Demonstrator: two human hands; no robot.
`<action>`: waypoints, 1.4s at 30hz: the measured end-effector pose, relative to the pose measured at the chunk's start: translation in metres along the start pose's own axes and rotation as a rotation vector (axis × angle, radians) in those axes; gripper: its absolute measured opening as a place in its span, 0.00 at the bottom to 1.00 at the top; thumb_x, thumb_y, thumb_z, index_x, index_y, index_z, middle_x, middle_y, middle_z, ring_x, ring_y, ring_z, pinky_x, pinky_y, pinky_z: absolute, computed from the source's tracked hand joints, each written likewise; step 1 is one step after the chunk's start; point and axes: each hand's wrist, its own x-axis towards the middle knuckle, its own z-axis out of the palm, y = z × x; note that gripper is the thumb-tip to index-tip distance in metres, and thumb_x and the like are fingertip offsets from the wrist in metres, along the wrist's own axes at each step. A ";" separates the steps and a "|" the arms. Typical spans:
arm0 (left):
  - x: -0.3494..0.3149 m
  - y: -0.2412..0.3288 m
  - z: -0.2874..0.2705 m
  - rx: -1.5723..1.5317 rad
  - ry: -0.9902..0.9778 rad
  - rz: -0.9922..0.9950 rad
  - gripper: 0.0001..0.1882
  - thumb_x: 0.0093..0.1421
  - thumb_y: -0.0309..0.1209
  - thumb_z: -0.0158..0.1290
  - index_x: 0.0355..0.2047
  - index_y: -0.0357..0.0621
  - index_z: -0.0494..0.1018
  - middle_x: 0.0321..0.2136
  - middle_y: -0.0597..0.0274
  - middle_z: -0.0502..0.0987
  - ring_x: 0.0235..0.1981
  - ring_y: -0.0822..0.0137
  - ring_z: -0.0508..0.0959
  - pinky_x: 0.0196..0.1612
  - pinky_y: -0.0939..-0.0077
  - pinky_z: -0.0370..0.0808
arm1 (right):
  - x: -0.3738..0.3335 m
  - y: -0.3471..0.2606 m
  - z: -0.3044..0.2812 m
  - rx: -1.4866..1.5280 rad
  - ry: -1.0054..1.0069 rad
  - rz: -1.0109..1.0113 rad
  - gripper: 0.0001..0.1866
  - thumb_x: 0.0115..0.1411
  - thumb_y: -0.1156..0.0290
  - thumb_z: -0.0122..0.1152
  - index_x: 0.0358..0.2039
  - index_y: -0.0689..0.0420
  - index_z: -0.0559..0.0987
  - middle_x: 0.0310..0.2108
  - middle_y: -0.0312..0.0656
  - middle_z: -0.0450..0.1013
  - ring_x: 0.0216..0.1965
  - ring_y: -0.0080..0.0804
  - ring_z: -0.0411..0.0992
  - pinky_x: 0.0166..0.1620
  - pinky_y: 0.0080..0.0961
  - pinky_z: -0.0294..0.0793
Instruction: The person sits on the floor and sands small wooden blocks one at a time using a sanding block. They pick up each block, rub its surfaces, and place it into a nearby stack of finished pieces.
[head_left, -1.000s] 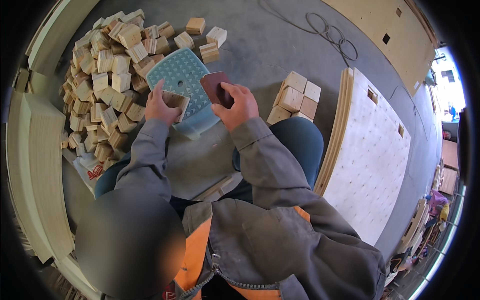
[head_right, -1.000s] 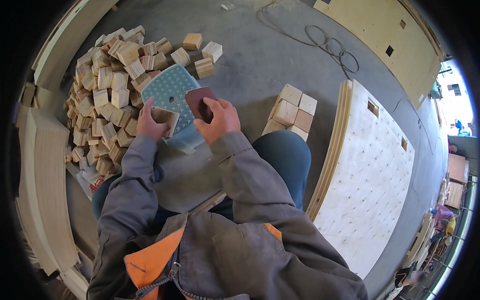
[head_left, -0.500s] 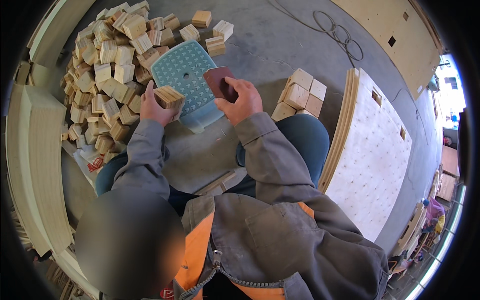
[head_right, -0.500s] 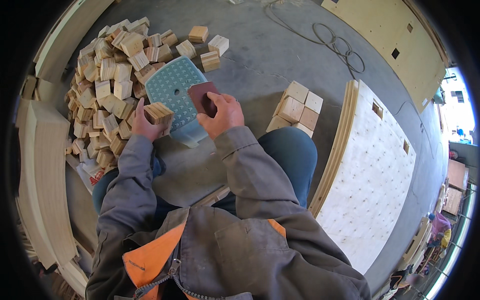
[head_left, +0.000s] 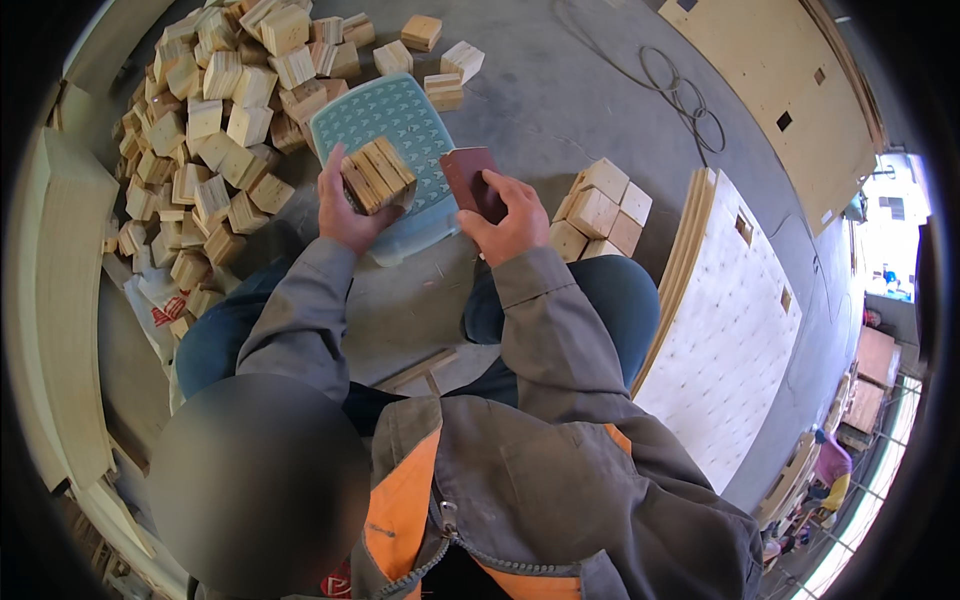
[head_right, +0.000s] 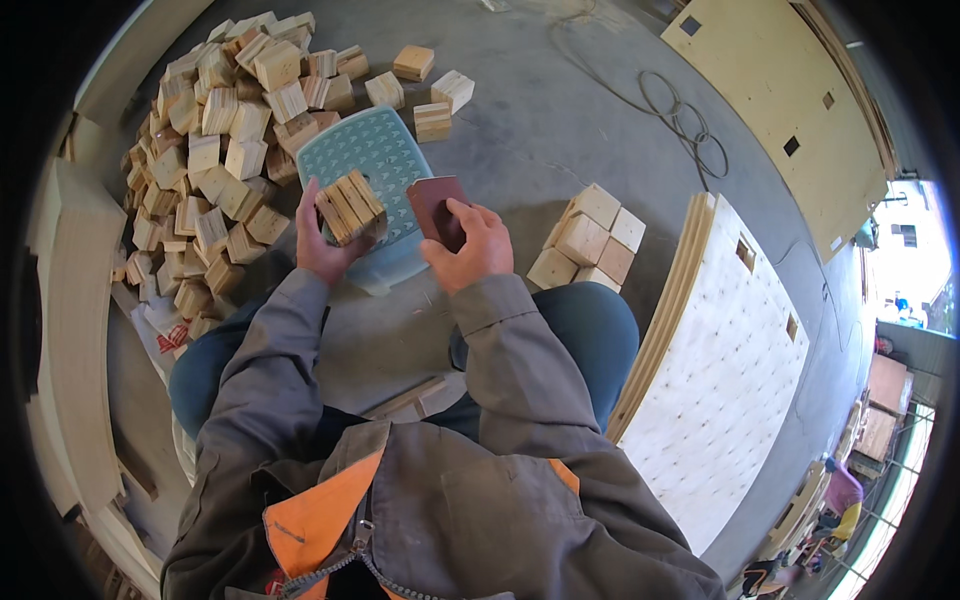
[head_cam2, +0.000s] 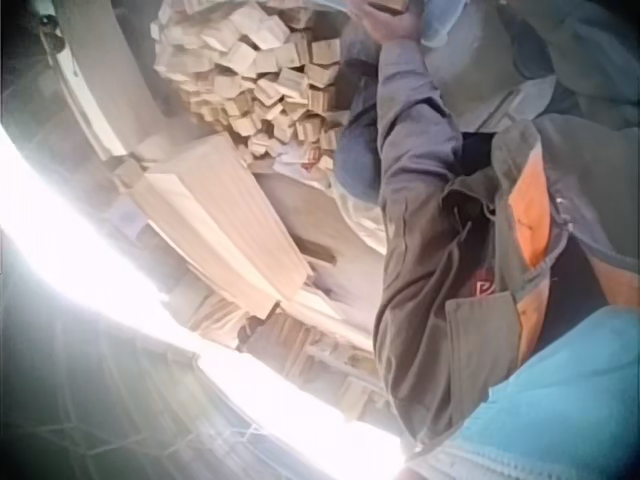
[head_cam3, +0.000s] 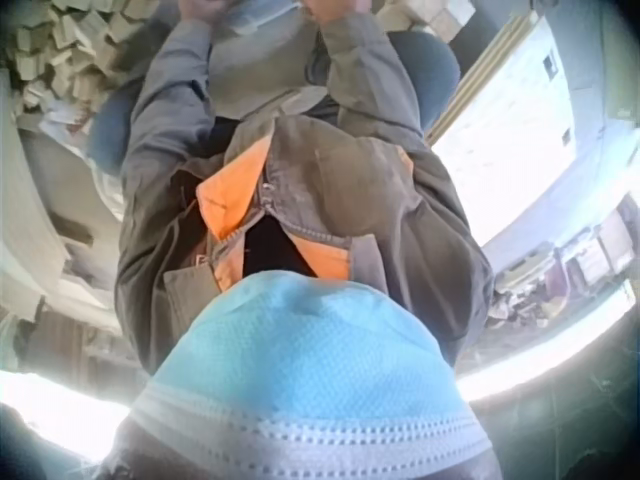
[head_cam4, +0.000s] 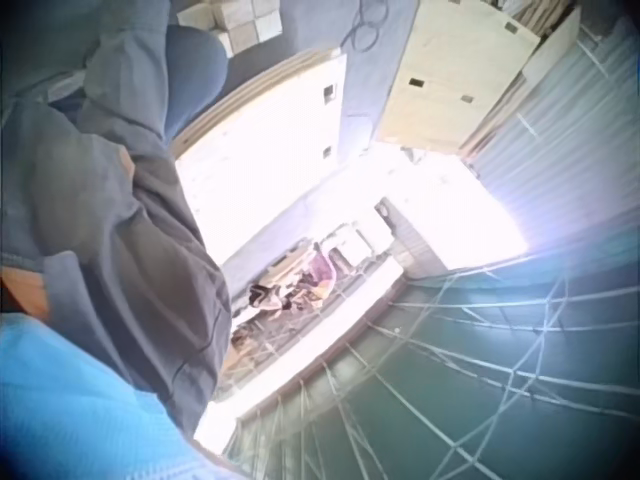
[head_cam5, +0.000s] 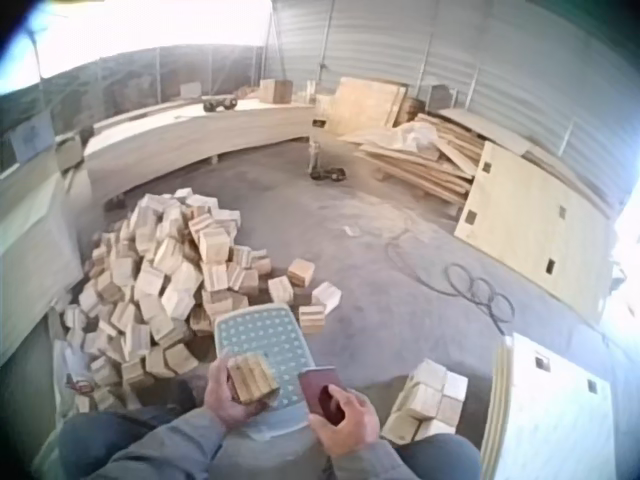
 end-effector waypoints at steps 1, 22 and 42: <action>0.001 -0.001 0.002 -0.010 -0.003 -0.006 0.71 0.36 0.34 0.84 0.77 0.43 0.51 0.65 0.44 0.66 0.66 0.44 0.69 0.71 0.54 0.68 | 0.000 0.000 0.000 -0.001 -0.010 0.011 0.37 0.50 0.60 0.81 0.60 0.59 0.81 0.60 0.59 0.75 0.59 0.54 0.76 0.62 0.43 0.78; 0.021 0.062 -0.007 0.329 -0.092 0.254 0.20 0.49 0.35 0.74 0.43 0.50 0.84 0.47 0.62 0.82 0.54 0.50 0.78 0.59 0.54 0.73 | -0.002 -0.001 -0.003 -0.004 -0.004 0.031 0.38 0.50 0.60 0.81 0.61 0.58 0.81 0.60 0.57 0.76 0.61 0.54 0.74 0.63 0.44 0.76; 0.030 0.059 -0.006 0.170 0.052 0.083 0.02 0.65 0.27 0.61 0.36 0.44 0.79 0.39 0.58 0.83 0.43 0.50 0.82 0.47 0.58 0.79 | 0.003 -0.001 0.004 -0.053 -0.037 -0.032 0.37 0.50 0.62 0.82 0.61 0.57 0.82 0.56 0.53 0.78 0.56 0.47 0.78 0.60 0.39 0.78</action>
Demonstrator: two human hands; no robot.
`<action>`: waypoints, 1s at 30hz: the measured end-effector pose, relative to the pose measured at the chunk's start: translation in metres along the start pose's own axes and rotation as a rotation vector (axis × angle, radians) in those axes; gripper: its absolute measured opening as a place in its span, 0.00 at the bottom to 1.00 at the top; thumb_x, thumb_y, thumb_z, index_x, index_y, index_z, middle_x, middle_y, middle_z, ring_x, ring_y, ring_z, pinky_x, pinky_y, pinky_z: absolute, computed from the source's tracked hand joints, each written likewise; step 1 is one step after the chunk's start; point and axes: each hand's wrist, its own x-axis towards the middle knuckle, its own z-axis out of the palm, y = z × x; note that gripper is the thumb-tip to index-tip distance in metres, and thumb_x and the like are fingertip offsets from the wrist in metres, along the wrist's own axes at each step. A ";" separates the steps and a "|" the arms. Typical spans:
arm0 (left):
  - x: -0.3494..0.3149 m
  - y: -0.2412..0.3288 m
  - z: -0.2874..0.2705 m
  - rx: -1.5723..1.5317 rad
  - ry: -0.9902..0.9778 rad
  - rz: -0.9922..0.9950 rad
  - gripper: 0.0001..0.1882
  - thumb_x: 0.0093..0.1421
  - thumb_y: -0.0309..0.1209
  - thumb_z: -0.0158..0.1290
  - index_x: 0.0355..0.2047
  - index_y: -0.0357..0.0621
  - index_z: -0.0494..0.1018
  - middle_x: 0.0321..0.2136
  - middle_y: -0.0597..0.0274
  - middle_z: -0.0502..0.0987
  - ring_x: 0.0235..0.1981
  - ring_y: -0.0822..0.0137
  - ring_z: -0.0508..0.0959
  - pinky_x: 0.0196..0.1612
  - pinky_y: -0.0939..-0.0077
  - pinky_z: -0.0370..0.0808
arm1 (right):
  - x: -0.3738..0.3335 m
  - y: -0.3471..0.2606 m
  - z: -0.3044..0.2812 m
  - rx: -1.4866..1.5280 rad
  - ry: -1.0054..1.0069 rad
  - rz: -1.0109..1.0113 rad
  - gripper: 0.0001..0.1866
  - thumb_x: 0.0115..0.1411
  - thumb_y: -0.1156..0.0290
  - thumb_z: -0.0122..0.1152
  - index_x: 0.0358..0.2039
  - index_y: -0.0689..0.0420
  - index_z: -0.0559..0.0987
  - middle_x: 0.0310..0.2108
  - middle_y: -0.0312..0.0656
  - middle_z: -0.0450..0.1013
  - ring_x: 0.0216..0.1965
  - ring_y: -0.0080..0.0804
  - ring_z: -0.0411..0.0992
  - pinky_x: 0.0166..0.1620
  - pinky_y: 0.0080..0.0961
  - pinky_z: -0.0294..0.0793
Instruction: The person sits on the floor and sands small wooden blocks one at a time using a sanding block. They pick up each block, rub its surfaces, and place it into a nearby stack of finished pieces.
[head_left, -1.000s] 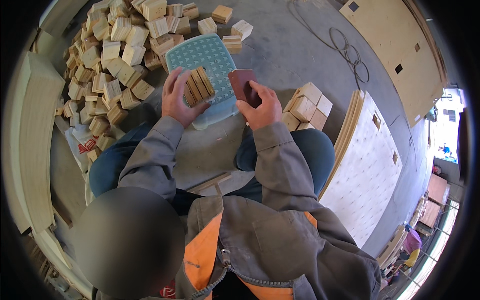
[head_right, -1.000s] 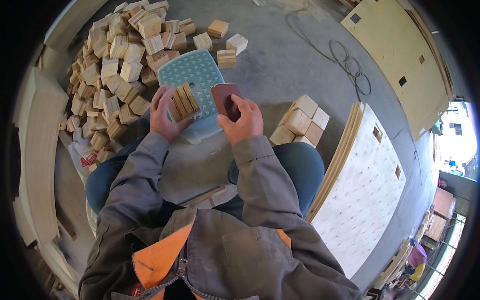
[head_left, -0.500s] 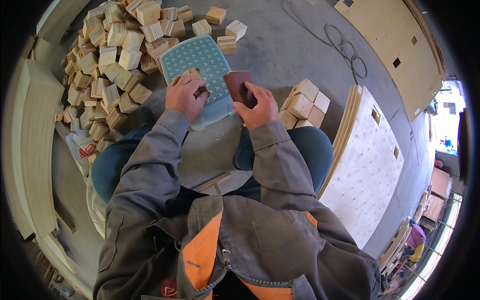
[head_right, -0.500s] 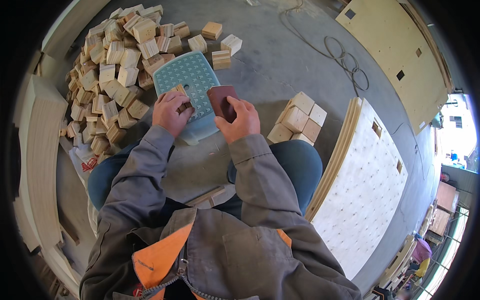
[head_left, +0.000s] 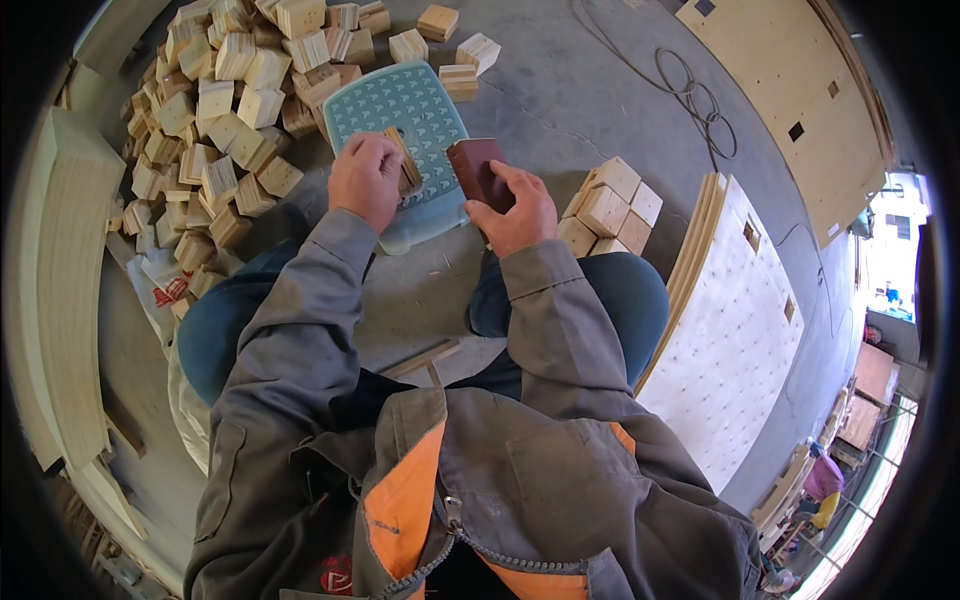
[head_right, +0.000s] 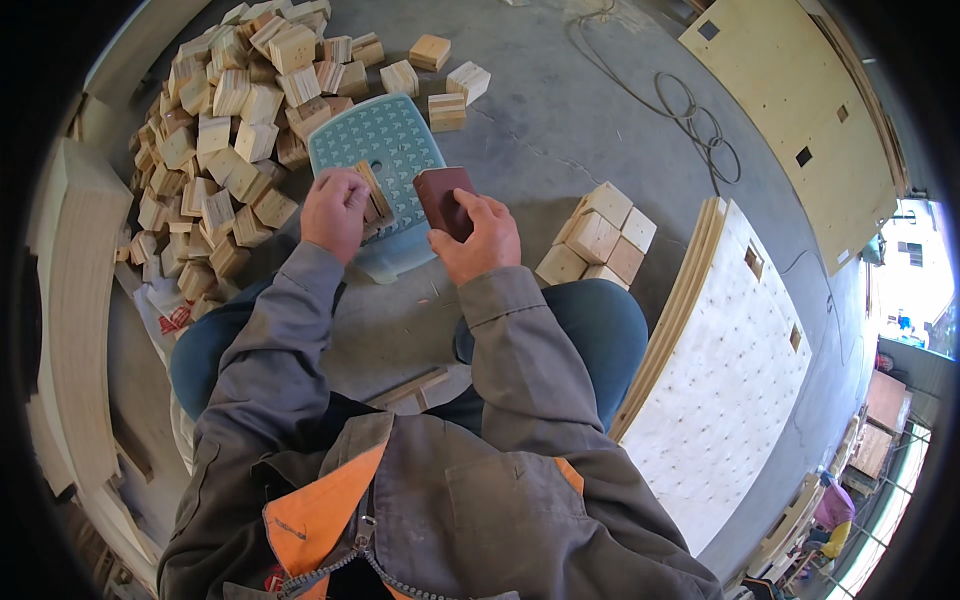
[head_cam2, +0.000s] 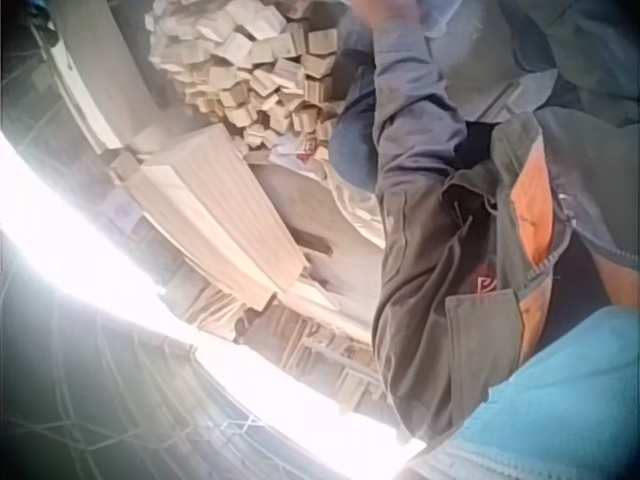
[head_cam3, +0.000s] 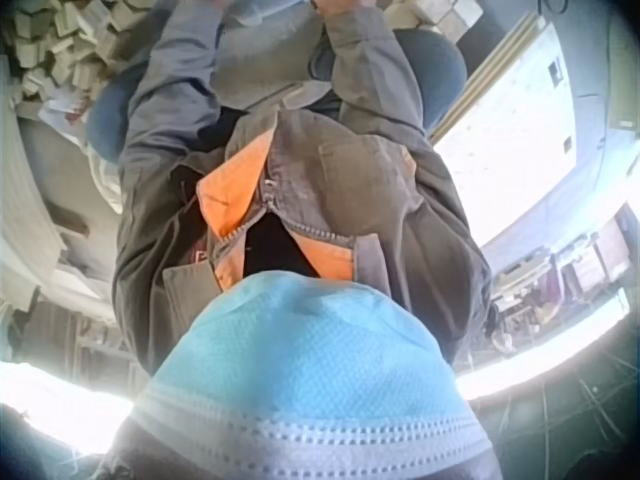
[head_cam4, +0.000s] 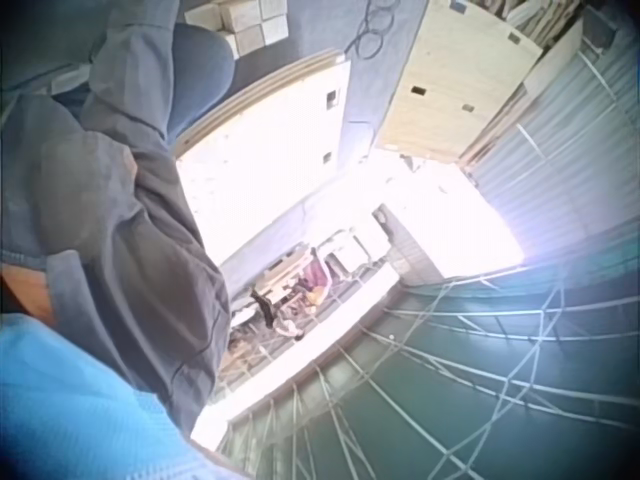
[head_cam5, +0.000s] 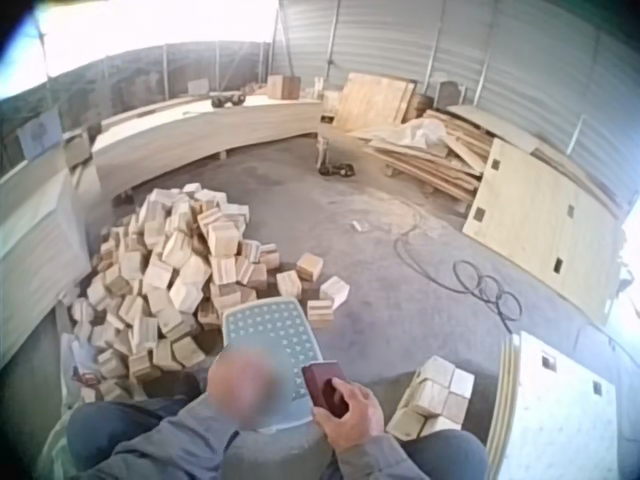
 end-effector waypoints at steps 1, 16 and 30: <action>0.001 0.001 -0.005 -0.024 0.023 0.017 0.03 0.65 0.27 0.62 0.36 0.44 0.79 0.39 0.58 0.83 0.42 0.49 0.82 0.46 0.59 0.79 | 0.000 0.001 0.001 0.002 -0.002 0.000 0.37 0.50 0.63 0.83 0.61 0.56 0.82 0.56 0.53 0.78 0.56 0.47 0.79 0.60 0.39 0.78; -0.088 0.009 -0.050 -0.137 -0.410 0.199 0.11 0.55 0.25 0.70 0.33 0.44 0.77 0.38 0.58 0.82 0.44 0.51 0.82 0.47 0.57 0.79 | 0.003 -0.006 0.009 0.063 -0.018 0.085 0.37 0.50 0.61 0.81 0.61 0.61 0.81 0.59 0.56 0.76 0.59 0.51 0.76 0.63 0.41 0.76; -0.064 -0.051 -0.027 -0.148 -0.152 -0.272 0.72 0.38 0.31 0.82 0.78 0.40 0.48 0.70 0.39 0.64 0.73 0.44 0.63 0.77 0.59 0.62 | -0.017 -0.020 0.027 -0.122 0.019 -0.305 0.41 0.52 0.64 0.81 0.67 0.51 0.76 0.63 0.61 0.70 0.62 0.63 0.70 0.64 0.52 0.72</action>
